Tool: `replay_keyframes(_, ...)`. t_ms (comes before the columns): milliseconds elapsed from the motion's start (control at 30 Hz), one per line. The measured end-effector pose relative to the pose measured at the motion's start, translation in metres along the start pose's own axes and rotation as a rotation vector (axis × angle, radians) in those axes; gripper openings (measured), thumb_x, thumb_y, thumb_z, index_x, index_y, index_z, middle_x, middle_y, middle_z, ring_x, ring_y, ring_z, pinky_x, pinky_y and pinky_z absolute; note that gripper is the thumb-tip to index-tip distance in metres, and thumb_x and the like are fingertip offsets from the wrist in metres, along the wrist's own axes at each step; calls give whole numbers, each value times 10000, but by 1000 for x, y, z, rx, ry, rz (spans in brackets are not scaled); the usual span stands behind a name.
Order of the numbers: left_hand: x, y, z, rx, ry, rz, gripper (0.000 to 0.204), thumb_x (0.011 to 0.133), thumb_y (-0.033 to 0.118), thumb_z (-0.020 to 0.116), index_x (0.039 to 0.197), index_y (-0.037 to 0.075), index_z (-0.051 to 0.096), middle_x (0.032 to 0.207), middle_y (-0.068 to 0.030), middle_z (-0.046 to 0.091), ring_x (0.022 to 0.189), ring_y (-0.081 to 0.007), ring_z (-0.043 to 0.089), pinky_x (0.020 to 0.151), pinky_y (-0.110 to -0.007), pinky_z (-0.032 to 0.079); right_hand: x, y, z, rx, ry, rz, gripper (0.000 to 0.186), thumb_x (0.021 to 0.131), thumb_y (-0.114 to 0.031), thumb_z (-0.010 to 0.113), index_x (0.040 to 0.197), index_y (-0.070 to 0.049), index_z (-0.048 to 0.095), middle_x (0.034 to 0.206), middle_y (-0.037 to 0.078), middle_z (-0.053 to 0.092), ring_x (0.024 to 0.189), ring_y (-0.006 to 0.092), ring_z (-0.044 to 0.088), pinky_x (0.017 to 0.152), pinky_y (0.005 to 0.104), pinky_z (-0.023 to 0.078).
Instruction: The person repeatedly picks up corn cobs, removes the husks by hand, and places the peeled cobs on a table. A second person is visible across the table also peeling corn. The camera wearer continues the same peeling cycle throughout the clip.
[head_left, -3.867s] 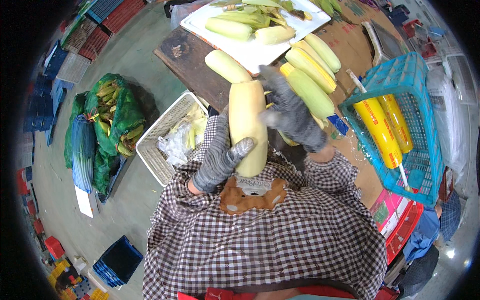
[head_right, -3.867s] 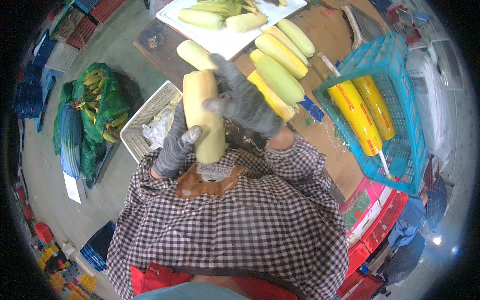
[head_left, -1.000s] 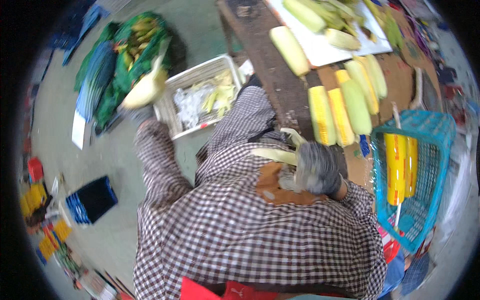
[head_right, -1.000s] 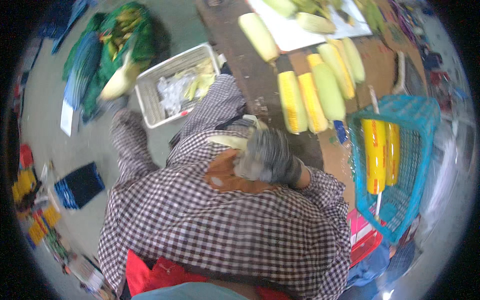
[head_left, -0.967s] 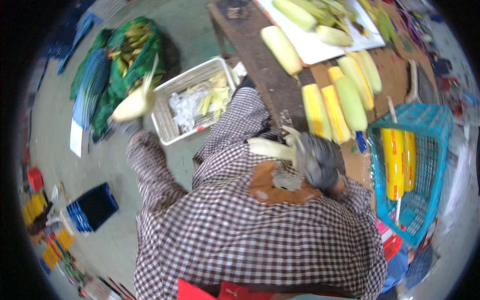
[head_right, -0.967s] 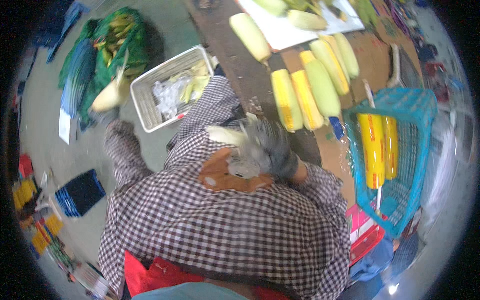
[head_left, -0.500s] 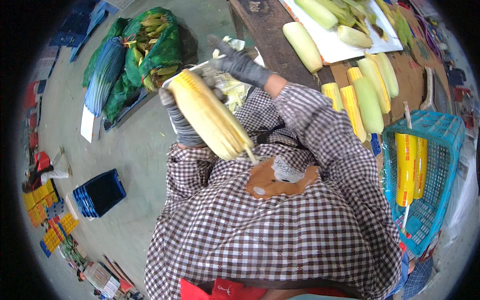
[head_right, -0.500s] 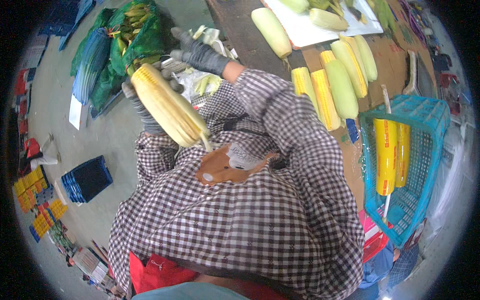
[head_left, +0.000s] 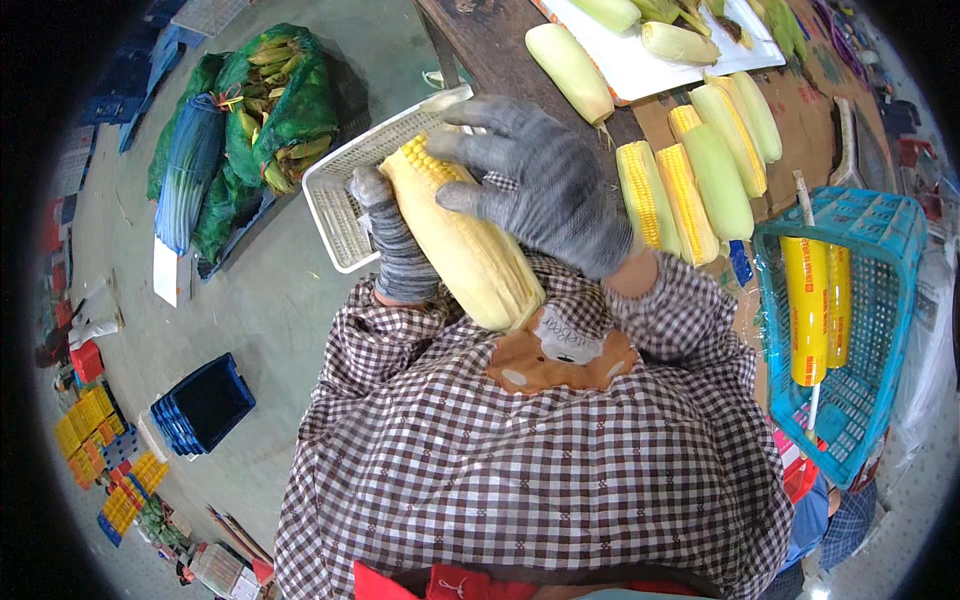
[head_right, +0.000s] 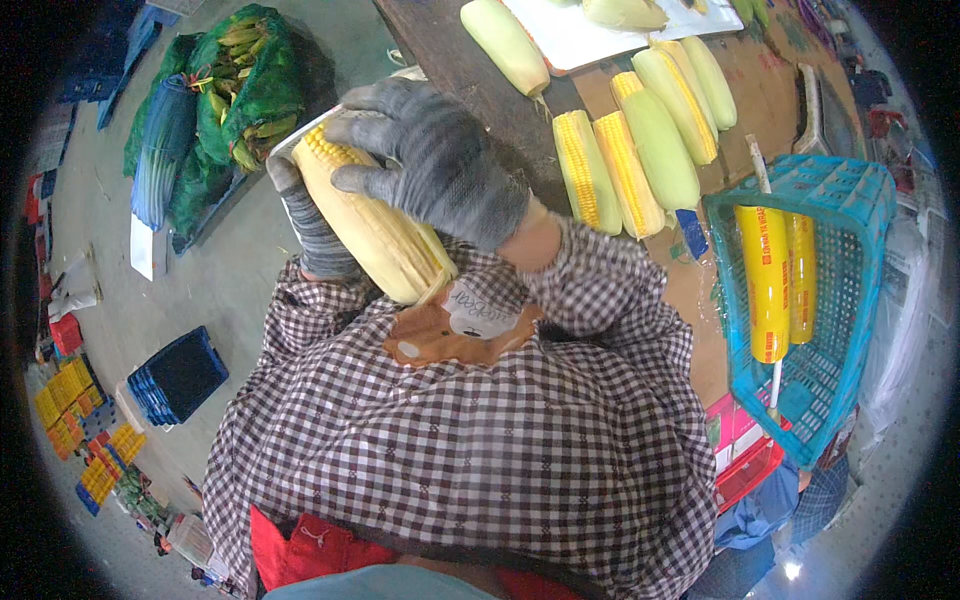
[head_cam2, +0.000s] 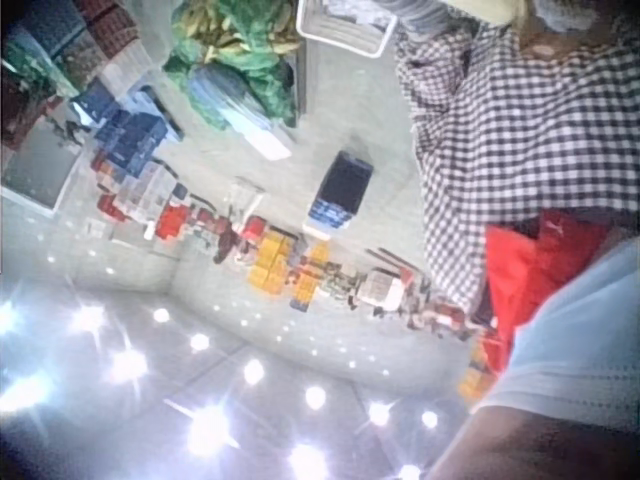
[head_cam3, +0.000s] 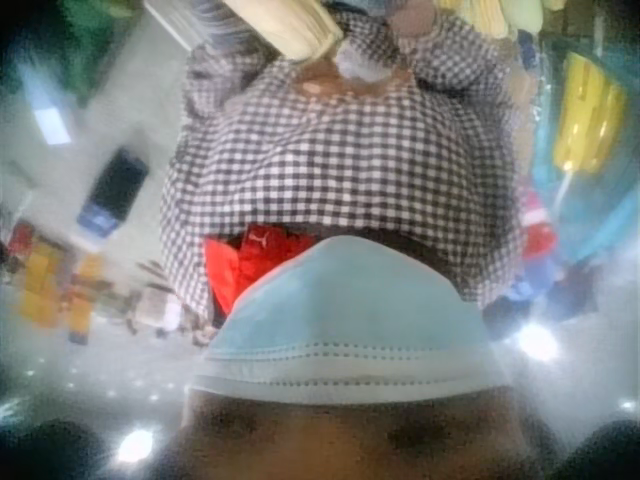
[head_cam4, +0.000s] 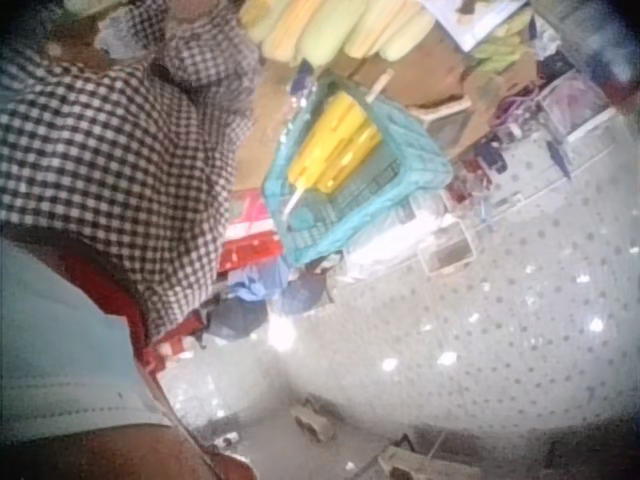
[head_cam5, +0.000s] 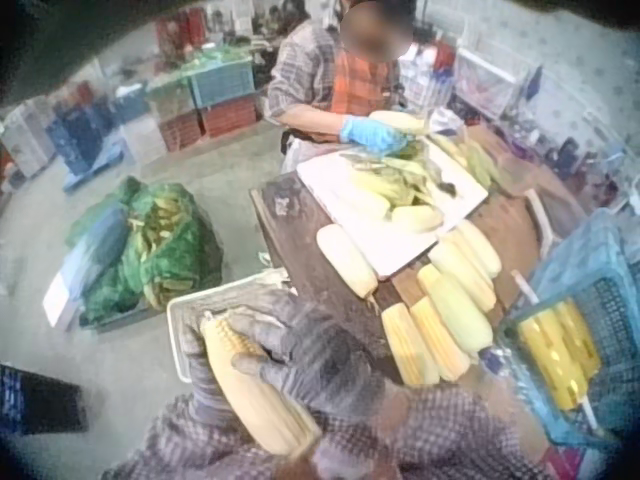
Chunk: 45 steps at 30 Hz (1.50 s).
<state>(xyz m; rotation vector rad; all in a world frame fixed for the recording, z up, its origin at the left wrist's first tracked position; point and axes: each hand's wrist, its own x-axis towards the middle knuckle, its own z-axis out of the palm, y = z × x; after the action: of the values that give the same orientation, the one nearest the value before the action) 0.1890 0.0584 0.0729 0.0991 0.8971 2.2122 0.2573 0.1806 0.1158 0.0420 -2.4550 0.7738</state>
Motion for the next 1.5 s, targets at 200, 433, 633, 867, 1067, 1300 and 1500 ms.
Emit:
replay_keyframes(200,-15,-4,-2,194,18,99,905,683,715,451,1246,17,327,1171,-152,441,1058,-286,457,913,-393,397,-29,-28,8,186,149,345,269,712,-204,661,916,-37,610,865,119,597,781,257,585,727,344,473)
replay_keyframes(433,-23,-6,-6,124,65,231,859,639,607,622,1216,30,353,1124,-139,468,1022,-276,484,883,-386,425,-26,-30,-13,518,-36,572,222,695,-116,690,876,-30,593,838,65,597,770,146,583,697,265,489)
replay_keyframes(633,-25,-9,2,129,-22,190,838,624,615,629,1170,20,406,1050,-141,512,955,-259,527,832,-357,451,-25,-21,-19,501,-188,581,189,715,-138,661,850,-35,581,756,54,587,682,119,556,646,260,465)
replay_keyframes(867,-26,-11,2,164,-24,192,760,719,592,555,1173,7,384,1004,-173,531,891,-261,554,779,-342,476,-33,-25,-10,390,-62,505,193,747,-198,623,852,-46,569,782,114,574,730,265,568,665,360,455)
replay_keyframes(1067,-26,-11,-5,171,-58,167,739,730,589,543,1176,19,390,1011,-167,531,888,-247,554,777,-333,477,-45,-22,-10,382,-184,553,288,734,-85,628,1007,-28,555,959,79,539,846,186,563,698,281,479)
replay_keyframes(1300,-34,-12,-6,247,41,146,909,647,723,490,1194,7,372,1083,-159,503,966,-273,511,842,-386,426,-48,-25,-20,550,-253,783,297,695,-174,682,930,-10,605,853,82,619,794,167,585,736,288,471)
replay_keyframes(1500,-35,-10,-12,139,43,138,928,623,721,518,1206,16,362,1059,-185,518,938,-297,524,809,-401,448,-52,-25,-15,601,-200,692,261,683,-138,702,895,-15,611,813,77,614,721,129,586,662,256,484)
